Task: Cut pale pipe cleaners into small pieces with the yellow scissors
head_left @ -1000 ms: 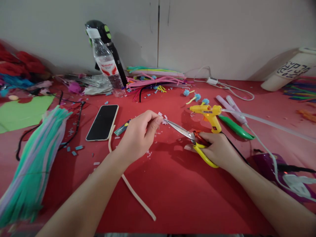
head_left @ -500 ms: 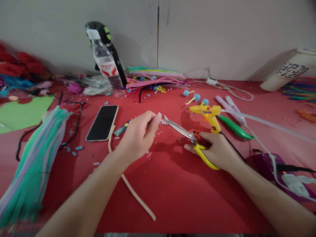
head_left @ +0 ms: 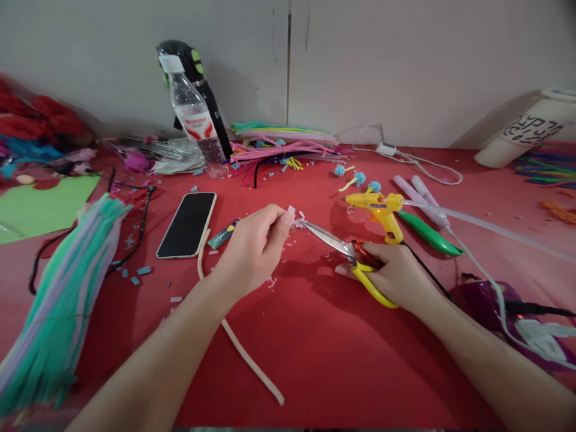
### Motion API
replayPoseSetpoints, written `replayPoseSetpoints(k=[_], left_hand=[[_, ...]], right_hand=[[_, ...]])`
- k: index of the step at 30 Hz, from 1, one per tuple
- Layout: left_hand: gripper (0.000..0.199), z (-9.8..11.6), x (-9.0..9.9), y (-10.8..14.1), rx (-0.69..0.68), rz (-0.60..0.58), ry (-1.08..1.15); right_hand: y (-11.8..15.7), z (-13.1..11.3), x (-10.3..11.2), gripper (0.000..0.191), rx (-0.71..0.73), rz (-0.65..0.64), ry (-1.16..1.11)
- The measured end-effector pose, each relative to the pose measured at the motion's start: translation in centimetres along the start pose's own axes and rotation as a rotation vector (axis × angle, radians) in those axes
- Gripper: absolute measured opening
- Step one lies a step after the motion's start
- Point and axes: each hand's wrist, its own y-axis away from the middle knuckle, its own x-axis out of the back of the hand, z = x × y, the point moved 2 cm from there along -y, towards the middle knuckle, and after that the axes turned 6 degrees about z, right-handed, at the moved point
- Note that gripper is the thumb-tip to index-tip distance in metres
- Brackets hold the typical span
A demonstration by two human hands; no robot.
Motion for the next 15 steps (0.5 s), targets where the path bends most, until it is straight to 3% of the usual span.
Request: replayPoseSetpoints(k=[15], left_hand=[[0.035,-0.02,0.07,-0.03,0.03,0.007,-0.037]], right_hand=[[0.19,-0.4,0.26,0.05,0.016,-0.022,-0.002]])
